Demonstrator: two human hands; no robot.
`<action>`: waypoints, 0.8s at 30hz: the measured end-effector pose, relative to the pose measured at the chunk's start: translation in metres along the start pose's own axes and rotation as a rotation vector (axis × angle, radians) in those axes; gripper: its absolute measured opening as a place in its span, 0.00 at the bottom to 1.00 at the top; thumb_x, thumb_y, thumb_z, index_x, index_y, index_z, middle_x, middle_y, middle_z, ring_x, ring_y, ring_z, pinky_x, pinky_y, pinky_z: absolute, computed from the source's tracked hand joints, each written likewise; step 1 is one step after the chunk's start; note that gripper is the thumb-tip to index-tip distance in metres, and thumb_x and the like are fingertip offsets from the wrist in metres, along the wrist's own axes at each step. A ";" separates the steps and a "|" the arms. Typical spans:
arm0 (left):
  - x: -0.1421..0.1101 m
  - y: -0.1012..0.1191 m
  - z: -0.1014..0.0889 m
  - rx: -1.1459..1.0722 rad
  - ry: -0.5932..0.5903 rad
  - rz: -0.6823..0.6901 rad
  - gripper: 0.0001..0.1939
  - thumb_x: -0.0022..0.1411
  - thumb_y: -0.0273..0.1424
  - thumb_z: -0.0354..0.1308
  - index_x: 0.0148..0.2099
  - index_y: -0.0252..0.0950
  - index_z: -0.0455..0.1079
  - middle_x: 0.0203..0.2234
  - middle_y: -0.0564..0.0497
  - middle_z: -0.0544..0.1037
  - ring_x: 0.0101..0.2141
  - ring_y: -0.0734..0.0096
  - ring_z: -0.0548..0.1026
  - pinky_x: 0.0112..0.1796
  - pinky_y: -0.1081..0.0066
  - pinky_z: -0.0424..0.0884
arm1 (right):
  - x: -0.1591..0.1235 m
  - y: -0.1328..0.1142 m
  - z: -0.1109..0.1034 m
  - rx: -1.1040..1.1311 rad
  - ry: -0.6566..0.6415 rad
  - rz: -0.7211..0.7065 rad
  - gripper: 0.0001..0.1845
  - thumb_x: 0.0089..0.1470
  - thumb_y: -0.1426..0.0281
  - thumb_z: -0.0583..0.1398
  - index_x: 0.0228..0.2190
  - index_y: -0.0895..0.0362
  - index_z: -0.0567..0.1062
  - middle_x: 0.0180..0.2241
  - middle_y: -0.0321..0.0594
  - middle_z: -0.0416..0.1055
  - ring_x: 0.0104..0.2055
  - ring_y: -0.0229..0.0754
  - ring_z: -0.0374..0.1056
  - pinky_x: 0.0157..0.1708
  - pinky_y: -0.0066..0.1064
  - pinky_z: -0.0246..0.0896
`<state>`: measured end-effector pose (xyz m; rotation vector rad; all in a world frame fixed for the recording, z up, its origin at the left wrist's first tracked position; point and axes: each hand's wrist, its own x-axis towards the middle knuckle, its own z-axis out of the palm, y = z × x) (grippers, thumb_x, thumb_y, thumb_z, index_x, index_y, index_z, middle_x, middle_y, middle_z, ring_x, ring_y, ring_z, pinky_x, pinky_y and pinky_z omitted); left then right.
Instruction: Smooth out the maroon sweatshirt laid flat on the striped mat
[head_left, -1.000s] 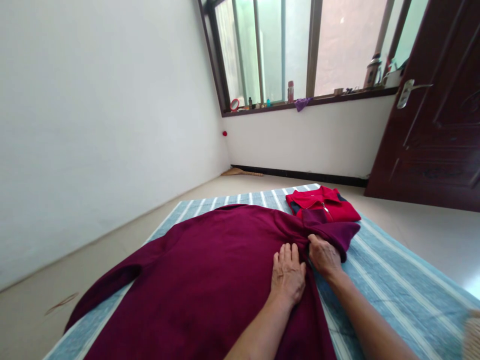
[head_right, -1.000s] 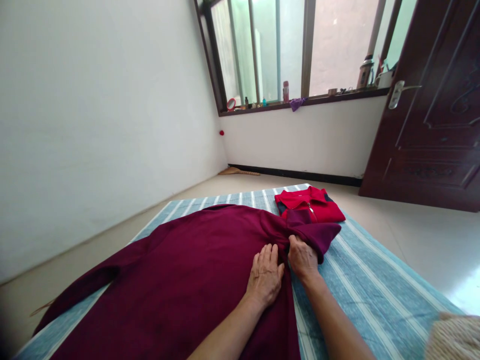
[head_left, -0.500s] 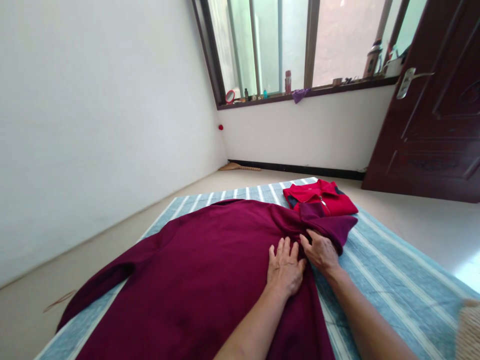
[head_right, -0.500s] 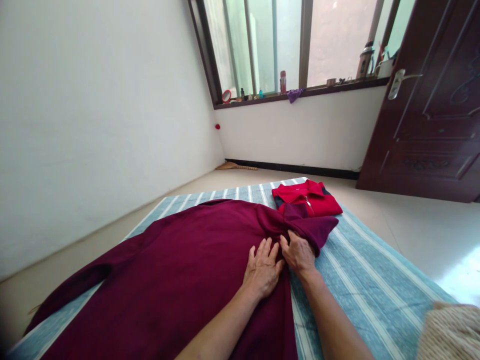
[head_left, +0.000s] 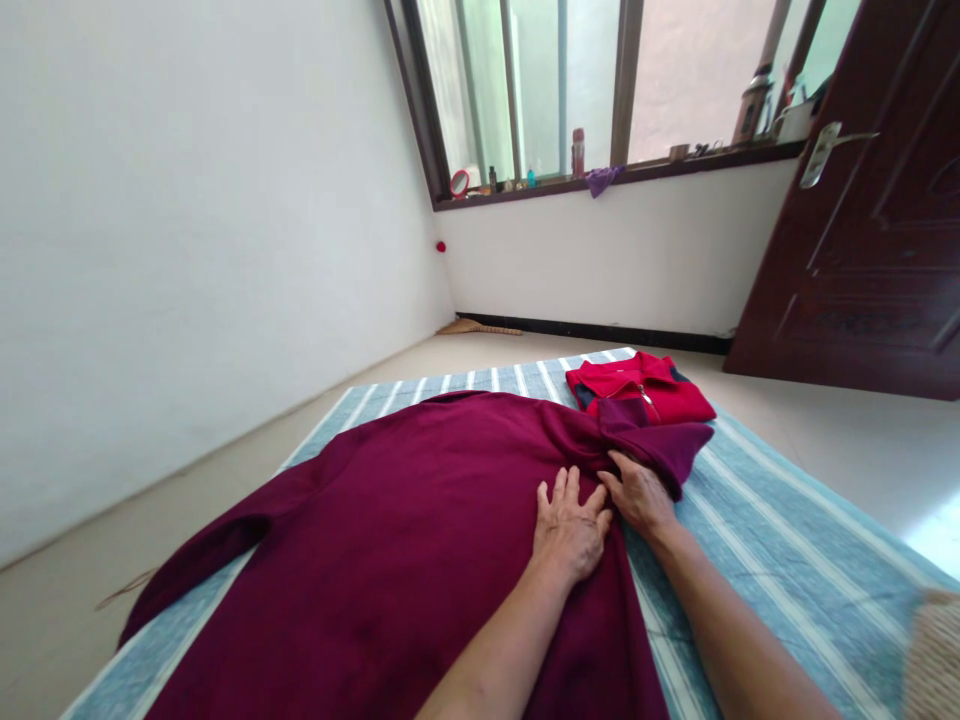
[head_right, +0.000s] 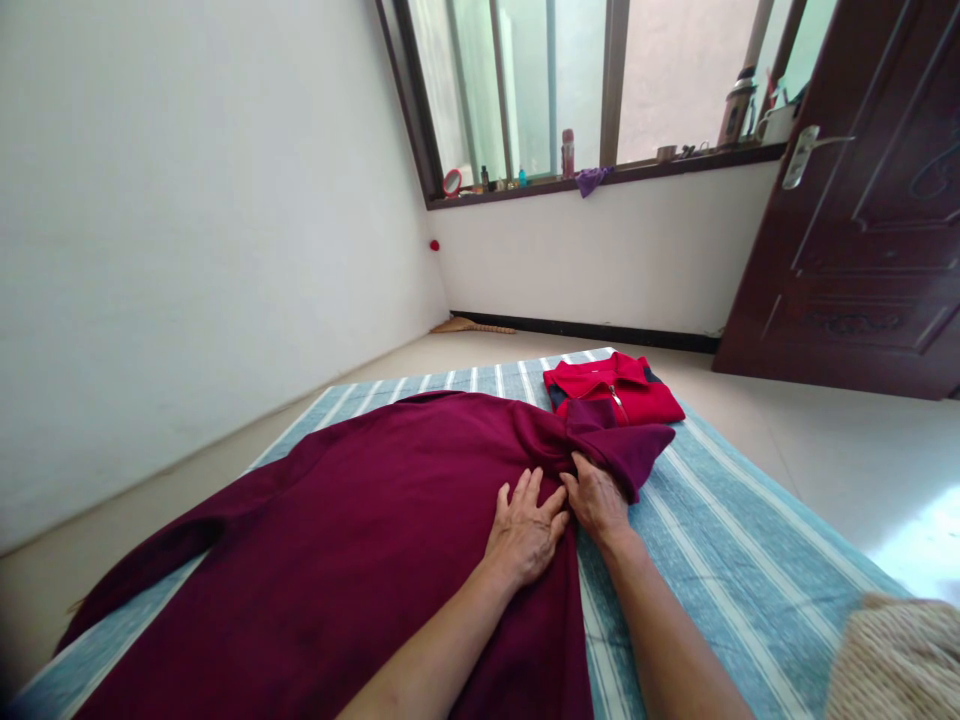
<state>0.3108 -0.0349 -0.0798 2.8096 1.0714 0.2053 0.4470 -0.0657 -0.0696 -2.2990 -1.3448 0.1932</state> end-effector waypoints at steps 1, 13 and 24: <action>0.000 0.001 0.000 0.004 -0.004 -0.002 0.24 0.66 0.46 0.38 0.61 0.52 0.54 0.64 0.47 0.51 0.63 0.58 0.47 0.57 0.47 0.46 | 0.000 0.000 0.000 -0.002 -0.005 0.001 0.23 0.59 0.64 0.52 0.53 0.58 0.66 0.45 0.46 0.73 0.49 0.45 0.68 0.47 0.30 0.58; 0.002 0.006 0.000 0.037 0.000 0.002 0.26 0.66 0.45 0.37 0.62 0.46 0.54 0.64 0.45 0.51 0.63 0.58 0.46 0.57 0.47 0.46 | -0.005 -0.005 -0.007 -0.062 -0.030 -0.025 0.20 0.60 0.67 0.50 0.52 0.59 0.66 0.47 0.48 0.70 0.50 0.45 0.66 0.46 0.30 0.57; 0.008 0.006 -0.014 -0.032 -0.118 -0.004 0.26 0.66 0.43 0.38 0.62 0.41 0.53 0.64 0.42 0.49 0.63 0.55 0.46 0.57 0.46 0.46 | -0.101 -0.029 -0.078 0.049 -0.090 -0.239 0.12 0.57 0.65 0.53 0.36 0.55 0.75 0.32 0.39 0.74 0.35 0.40 0.70 0.35 0.27 0.61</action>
